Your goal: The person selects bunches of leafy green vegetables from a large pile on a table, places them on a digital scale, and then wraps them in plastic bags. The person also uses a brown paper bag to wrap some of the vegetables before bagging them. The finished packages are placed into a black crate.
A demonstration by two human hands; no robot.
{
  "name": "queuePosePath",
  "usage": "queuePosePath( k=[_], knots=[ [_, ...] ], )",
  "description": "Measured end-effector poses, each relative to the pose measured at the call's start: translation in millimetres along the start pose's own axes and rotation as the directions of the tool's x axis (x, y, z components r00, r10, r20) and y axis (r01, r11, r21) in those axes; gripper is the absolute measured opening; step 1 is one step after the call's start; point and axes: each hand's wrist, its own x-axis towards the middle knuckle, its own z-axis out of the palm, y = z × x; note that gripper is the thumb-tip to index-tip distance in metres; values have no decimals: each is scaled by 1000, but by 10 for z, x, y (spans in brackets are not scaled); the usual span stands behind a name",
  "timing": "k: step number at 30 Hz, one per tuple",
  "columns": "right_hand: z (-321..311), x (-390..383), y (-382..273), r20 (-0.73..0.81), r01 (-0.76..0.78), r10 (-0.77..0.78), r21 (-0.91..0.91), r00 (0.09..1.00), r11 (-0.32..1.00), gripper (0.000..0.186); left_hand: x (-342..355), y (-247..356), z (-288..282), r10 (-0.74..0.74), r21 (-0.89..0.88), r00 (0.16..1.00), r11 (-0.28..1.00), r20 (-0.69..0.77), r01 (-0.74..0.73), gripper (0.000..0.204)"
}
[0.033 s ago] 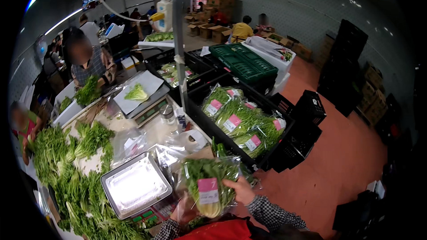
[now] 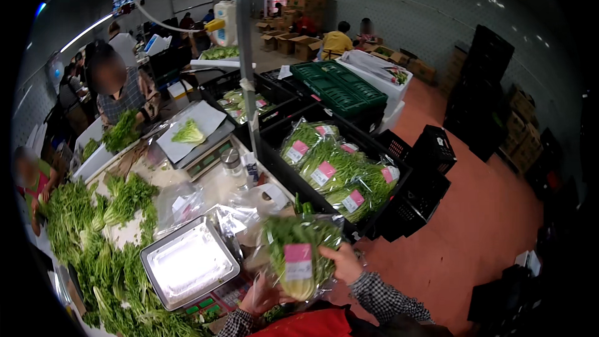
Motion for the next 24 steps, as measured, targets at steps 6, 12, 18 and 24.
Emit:
queuePosePath(
  k=[6,12,18,24],
  knots=[
    [-857,746,-737,-434,369,-250,214,865,904,25,-4,-138,-89,-13,46,999,999,-46,15,75],
    [-1801,1580,-277,-687,60,-64,-29,724,998,39,52,-173,-153,-37,39,993,998,-110,41,71],
    [-1479,1398,-447,-688,23,-149,-189,710,982,57,30,-174,-210,-7,48,988,999,-157,15,67],
    [-1426,1033,-528,-318,62,-750,-900,580,430,74,35,-181,-248,-3,18,981,1000,-192,7,64]
  ],
)
